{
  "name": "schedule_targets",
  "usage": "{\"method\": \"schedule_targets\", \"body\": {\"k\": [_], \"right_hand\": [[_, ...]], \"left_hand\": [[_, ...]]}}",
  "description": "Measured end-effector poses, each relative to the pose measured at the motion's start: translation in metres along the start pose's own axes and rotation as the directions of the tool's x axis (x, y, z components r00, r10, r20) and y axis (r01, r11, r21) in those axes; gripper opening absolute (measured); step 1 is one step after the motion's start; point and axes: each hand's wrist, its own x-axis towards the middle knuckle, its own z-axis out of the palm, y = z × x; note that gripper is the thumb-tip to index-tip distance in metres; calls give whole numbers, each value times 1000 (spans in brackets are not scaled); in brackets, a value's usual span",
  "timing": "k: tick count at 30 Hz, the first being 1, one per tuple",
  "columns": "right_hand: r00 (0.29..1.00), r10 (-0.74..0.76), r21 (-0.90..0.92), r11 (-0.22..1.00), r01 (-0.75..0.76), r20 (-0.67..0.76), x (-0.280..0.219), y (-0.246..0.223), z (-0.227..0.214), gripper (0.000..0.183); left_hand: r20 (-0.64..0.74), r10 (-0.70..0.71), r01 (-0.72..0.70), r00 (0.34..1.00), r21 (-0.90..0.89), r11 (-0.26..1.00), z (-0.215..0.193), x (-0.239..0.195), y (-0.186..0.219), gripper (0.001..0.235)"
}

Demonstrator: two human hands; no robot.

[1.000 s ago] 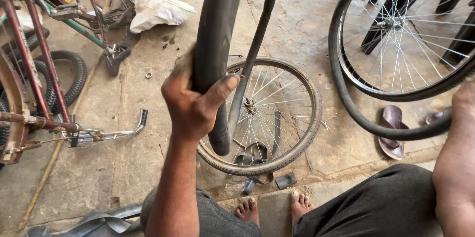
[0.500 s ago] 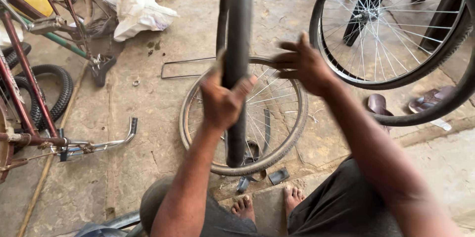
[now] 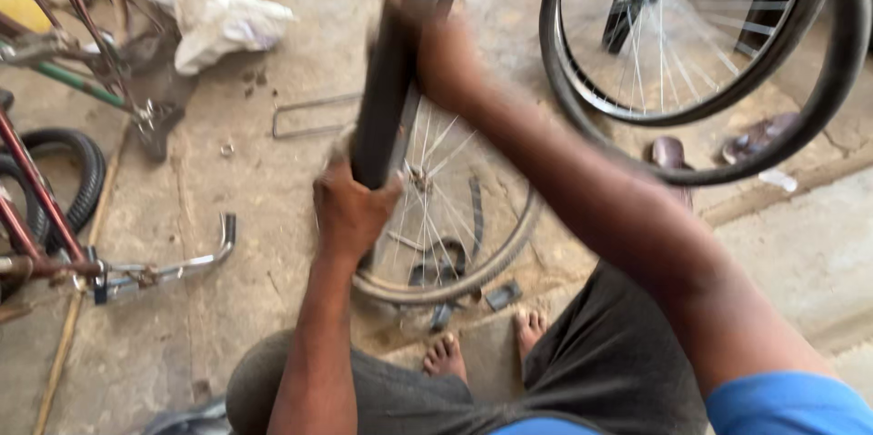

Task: The person removes an old inner tube from a bicycle wheel and tire. They then insert a new inner tube into the tire and use a tire lever to mount the tire back onto the wheel rim.

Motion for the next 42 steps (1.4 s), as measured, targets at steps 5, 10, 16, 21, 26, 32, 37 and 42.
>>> {"method": "schedule_targets", "body": {"k": [5, 10, 16, 21, 26, 32, 37, 42], "right_hand": [[919, 331, 562, 728, -393, 213, 23, -2, 23, 40], [805, 385, 543, 598, -590, 451, -4, -81, -10, 40], [942, 292, 519, 786, -335, 165, 61, 2, -6, 25], [922, 289, 643, 661, -388, 259, 56, -14, 23, 52], [782, 342, 685, 380, -622, 521, 29, -75, -9, 65], [901, 362, 903, 260, -343, 238, 96, -39, -31, 67], [792, 221, 748, 260, -610, 569, 44, -93, -45, 66], [862, 294, 819, 294, -493, 413, 89, -61, -60, 60]], "left_hand": [[-89, -103, 101, 991, -29, 994, 9, -11, -33, 42], [-236, 46, -51, 971, -18, 999, 17, 4, -37, 38], [-314, 87, -100, 945, -26, 995, 27, 9, -56, 48], [-311, -7, -27, 950, -103, 994, 24, 6, -39, 37], [-219, -57, 33, 974, -110, 993, 6, 14, -32, 44], [-60, -212, 182, 975, -325, 928, 19, 9, -41, 38], [-82, -81, 43, 993, -393, 918, -15, 12, -23, 37], [-37, -234, 196, 971, -433, 880, -5, 10, -23, 34]]}}
